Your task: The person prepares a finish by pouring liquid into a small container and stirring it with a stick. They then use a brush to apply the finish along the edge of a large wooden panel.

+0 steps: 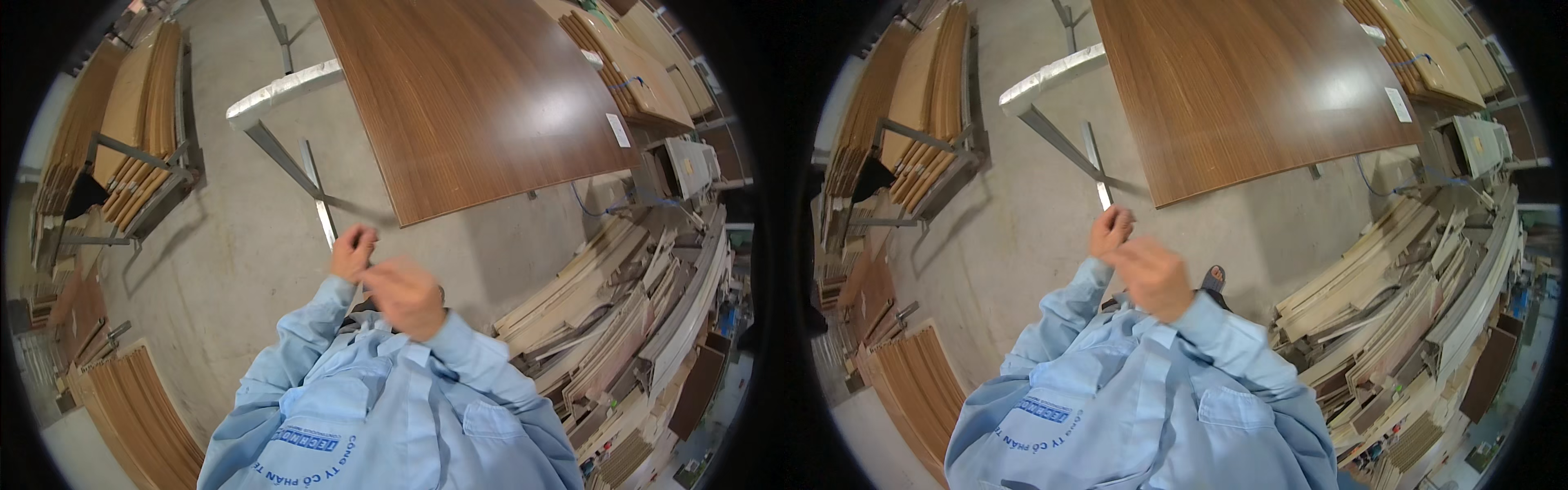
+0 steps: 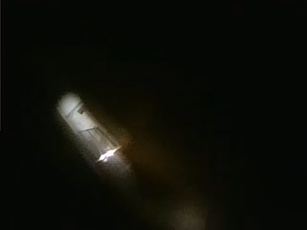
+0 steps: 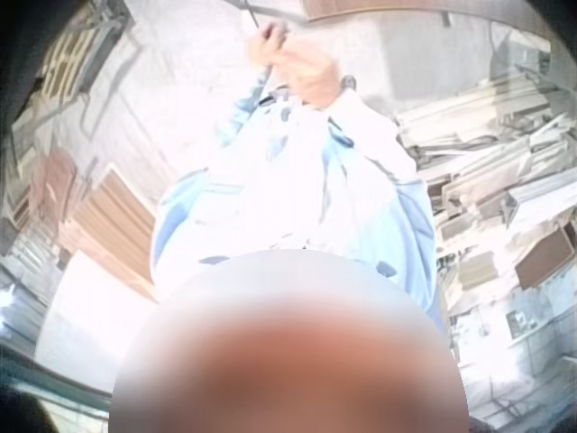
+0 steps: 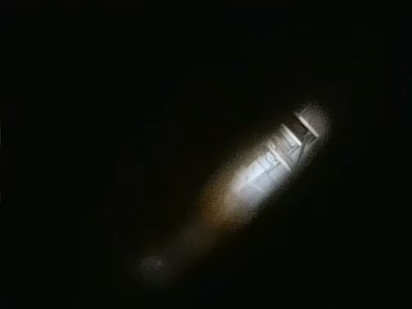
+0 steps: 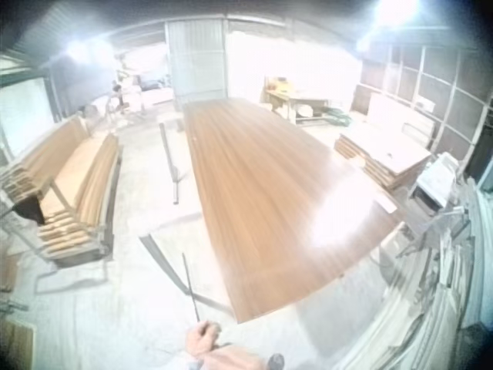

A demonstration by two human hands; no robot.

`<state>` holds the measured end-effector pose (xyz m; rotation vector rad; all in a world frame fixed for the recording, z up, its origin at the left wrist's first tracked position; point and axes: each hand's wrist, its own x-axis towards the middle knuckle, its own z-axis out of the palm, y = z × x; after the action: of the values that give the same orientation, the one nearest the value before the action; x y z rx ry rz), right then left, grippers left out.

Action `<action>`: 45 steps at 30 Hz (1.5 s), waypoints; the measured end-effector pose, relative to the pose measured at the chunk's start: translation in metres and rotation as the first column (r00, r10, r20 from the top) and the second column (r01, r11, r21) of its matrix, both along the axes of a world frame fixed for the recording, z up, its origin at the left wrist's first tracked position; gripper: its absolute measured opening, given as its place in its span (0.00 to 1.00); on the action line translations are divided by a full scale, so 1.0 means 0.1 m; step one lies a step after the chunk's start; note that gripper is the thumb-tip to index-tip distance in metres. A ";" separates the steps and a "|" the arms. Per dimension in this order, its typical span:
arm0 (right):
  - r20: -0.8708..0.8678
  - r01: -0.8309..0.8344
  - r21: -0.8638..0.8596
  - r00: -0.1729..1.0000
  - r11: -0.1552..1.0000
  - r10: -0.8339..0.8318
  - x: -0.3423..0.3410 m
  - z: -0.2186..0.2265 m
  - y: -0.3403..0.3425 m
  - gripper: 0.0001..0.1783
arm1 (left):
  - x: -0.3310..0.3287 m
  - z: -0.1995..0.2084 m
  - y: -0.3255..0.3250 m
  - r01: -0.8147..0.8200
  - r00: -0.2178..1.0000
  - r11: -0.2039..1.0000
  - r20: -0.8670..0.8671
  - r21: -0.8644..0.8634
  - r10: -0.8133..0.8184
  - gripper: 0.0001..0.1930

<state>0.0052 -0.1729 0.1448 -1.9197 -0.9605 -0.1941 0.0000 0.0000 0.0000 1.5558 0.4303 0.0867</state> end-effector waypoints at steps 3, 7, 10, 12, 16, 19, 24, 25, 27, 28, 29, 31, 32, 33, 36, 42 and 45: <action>-0.371 0.371 -0.035 0.857 0.928 -0.357 0.11 -0.10 -0.61 0.12 | 0.29 0.46 -0.13 0.200 0.953 0.894 0.132 0.400 -0.272 0.11; -0.680 0.776 0.058 0.491 0.628 -0.544 0.05 -0.23 -1.45 0.11 | 0.40 1.06 0.02 0.221 0.930 0.854 0.160 0.472 -0.330 0.12; -0.757 0.926 0.020 0.261 0.378 -0.599 -0.27 -0.40 -1.87 0.12 | 0.84 1.25 -0.06 0.158 0.803 0.729 0.343 0.666 -0.487 0.07; -0.773 0.968 0.008 0.164 0.250 -0.612 -0.43 -0.53 -2.06 0.12 | 1.15 1.26 -0.38 0.163 0.669 0.522 0.296 0.837 -0.682 0.08; -0.800 0.997 -0.012 0.038 0.079 -0.599 -0.72 -0.84 -2.26 0.13 | 1.57 1.22 -0.96 0.161 0.539 0.276 0.149 0.948 -0.829 0.13; -0.842 1.000 0.007 -0.009 -0.027 -0.540 -0.77 -1.13 -2.46 0.13 | 1.88 1.17 -1.44 0.169 0.487 0.194 0.090 0.966 -0.869 0.15; -0.903 0.996 0.007 -0.034 -0.092 -0.429 -0.50 -1.46 -2.95 0.11 | 2.49 1.15 -2.42 0.135 0.433 0.086 0.019 0.987 -0.901 0.15; -0.909 0.996 0.023 -0.017 -0.091 -0.416 -0.37 -1.51 -3.11 0.11 | 2.65 1.15 -2.67 0.152 0.435 0.043 -0.028 0.987 -0.900 0.15; -0.925 0.996 0.035 0.001 -0.082 -0.380 -0.14 -1.56 -3.41 0.11 | 3.08 1.14 -3.27 0.141 0.399 0.070 0.008 0.987 -0.917 0.16; -0.933 0.996 0.034 0.004 -0.077 -0.359 -0.04 -1.59 -3.58 0.12 | 3.33 1.12 -3.60 0.146 0.400 0.073 0.009 0.986 -0.916 0.16; -0.938 0.996 0.042 0.011 -0.082 -0.345 0.06 -1.61 -3.76 0.12 | 3.58 1.08 -3.93 0.148 0.406 0.083 0.016 0.985 -0.914 0.17; -0.945 0.994 0.060 0.027 -0.091 -0.327 0.17 -1.65 -4.06 0.13 | 4.04 0.97 -4.58 0.100 0.410 0.122 0.071 0.987 -0.909 0.17; -0.954 0.992 0.026 -0.011 -0.120 -0.301 0.22 -1.68 -4.20 0.13 | 4.29 0.91 -4.91 0.136 0.435 0.079 0.012 0.988 -0.900 0.16; -0.958 0.990 0.024 -0.016 -0.138 -0.285 0.26 -1.71 -4.33 0.13 | 4.52 0.87 -5.24 0.112 0.429 0.107 0.049 0.988 -0.902 0.16; -0.960 0.983 -0.010 -0.060 -0.183 -0.273 0.39 -1.74 -4.73 0.14 | 5.13 0.85 -6.29 0.036 0.340 0.094 0.077 0.995 -0.937 0.17; -0.963 0.906 0.267 0.259 -0.327 -0.068 0.92 -1.12 -5.81 0.14 | 4.91 1.37 -7.60 0.953 0.155 0.071 0.271 -0.294 -0.950 0.29; -0.860 0.822 0.503 0.505 -0.267 -0.066 1.26 -0.54 -6.10 0.12 | 4.37 1.71 -7.38 0.950 0.092 -0.030 0.370 -0.311 -0.924 0.35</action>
<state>0.1316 -0.7832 0.0911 -0.5951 0.6243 -0.6016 0.4366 -0.7380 0.1708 0.9893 -0.7683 -1.0490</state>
